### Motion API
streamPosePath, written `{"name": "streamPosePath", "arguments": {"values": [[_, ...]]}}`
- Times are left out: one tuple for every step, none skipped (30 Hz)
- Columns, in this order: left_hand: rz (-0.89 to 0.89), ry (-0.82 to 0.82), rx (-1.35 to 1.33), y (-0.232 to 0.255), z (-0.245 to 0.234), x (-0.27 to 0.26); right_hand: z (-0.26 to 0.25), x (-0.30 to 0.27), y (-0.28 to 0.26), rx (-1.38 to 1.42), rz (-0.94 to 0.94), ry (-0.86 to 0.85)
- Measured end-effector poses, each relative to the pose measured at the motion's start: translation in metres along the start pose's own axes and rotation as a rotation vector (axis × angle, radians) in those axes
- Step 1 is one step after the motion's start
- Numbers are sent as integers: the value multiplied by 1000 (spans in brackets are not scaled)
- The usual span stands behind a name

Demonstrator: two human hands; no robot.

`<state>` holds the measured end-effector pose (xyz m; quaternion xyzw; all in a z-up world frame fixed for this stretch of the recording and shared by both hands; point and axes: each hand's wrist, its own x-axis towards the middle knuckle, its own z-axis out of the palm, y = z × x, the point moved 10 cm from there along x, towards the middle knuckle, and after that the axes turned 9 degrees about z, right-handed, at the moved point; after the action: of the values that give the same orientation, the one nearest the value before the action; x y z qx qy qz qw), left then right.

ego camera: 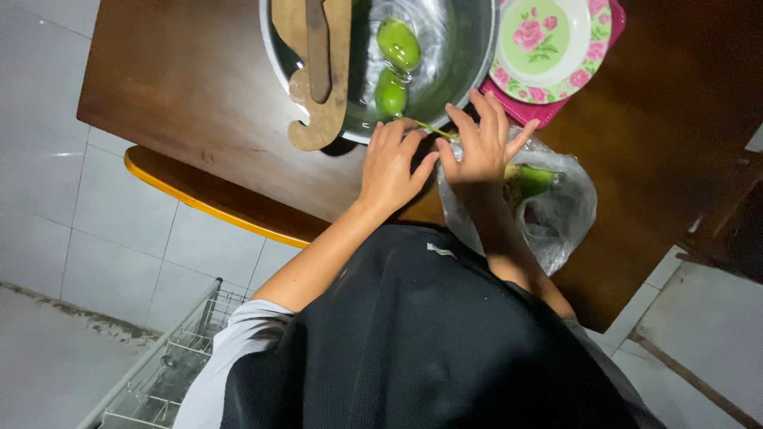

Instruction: The person takes green mangoes from a plastic bag, places them into a bowl of water, and سپس removes a mango and peels it using a knife over a tray.

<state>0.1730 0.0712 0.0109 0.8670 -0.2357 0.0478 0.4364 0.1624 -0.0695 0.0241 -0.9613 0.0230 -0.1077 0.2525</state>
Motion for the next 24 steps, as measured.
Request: {"name": "streamPosePath", "arguments": {"values": [[28,1,29,7,3,-1,-5,-5,5,-1,5,5],[56,2,59,14,5,-2,-7,-11,11,-18,21,-16],[60,-1,59,18,8,-3,-9,-15,16,-35,35,-38],[60,-21,58,22,12,-4,-12,-18,20,-35,39,-34],[60,-40,58,26,16,-5,-16,-20,25,-16,54,-20],[62,-41,59,30,18,-7,-21,-23,29,3,69,-7],[79,-37,71,37,20,-9,-26,-27,32,3,70,-3],[95,-33,82,43,21,-10,-31,-30,34,19,73,-7],[100,-35,83,48,25,-11,-37,-33,37,35,77,-9],[119,-30,66,54,28,-12,-43,-36,39,35,79,-5],[141,-28,48,62,32,-13,-49,-38,43,40,90,-23],[148,-32,45,67,37,-13,-54,-41,48,46,102,-41],[179,-34,13,76,43,-15,-62,-45,53,42,110,-34],[209,-37,-19,85,49,-16,-71,-50,59,148,115,-19],[214,-44,-25,92,57,-18,-79,-57,66,253,120,-5],[230,-65,-107,100,67,-20,-84,-65,75,249,129,0],[244,-85,-187,107,78,-21,-91,-72,85,309,122,25],[248,-90,-191,113,88,-21,-96,-80,96,370,115,51],[289,-93,-220,123,99,-22,-97,-88,108,370,118,55],[330,-96,-250,131,110,-22,-94,-95,129,430,195,40],[332,-99,-251,135,123,-23,-89,-103,150,489,271,24],[322,-148,-215,136,141,-23,-85,-109,166,489,274,26],[314,-197,-181,137,160,-23,-80,-114,180,418,269,22],[316,-200,-183,137,174,-21,-74,-119,194,348,264,17]]}}
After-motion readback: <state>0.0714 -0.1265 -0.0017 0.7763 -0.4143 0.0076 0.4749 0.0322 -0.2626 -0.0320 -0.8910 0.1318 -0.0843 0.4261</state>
